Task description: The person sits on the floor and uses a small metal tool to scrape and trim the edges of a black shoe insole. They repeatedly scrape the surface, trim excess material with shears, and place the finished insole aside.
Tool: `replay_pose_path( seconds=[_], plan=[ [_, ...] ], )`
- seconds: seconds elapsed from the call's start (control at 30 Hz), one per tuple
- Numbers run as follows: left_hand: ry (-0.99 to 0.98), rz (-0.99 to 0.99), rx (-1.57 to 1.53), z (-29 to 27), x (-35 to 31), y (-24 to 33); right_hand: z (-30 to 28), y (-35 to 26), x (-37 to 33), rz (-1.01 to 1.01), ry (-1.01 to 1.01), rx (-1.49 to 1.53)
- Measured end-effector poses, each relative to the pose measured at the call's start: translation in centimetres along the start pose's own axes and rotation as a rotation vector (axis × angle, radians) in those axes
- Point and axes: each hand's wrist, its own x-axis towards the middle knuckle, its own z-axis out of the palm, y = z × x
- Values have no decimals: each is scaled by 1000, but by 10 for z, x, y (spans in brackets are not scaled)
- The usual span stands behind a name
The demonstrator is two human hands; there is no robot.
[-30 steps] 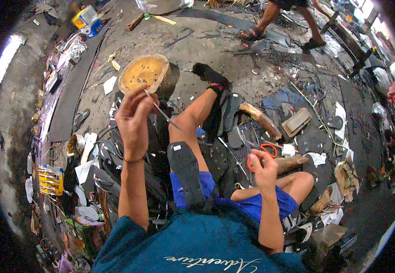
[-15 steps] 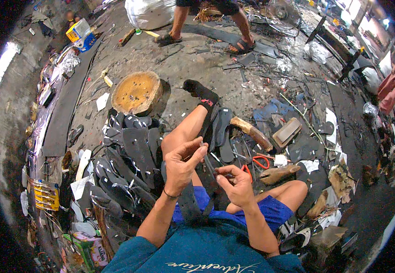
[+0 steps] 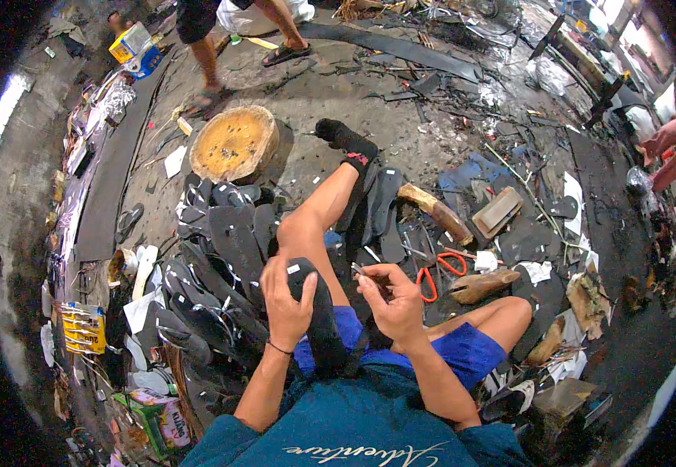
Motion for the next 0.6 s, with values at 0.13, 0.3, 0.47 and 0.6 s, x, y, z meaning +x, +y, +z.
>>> replay_pose_path(
  seconds=[0.13, 0.3, 0.47, 0.6],
  plan=[
    [-116, -184, 13, 8, -21, -27, 3, -2, -2, 138, -113, 19],
    [-117, -198, -604, -13, -31, 4, 8, -13, -8, 151, -297, -166],
    [-230, -295, -656, -33, -28, 39, 1, -28, -7, 84, -316, -230],
    [-237, -182, -506, -36, -28, 46, -10, -35, -8, 50, -322, -333]
  ],
)
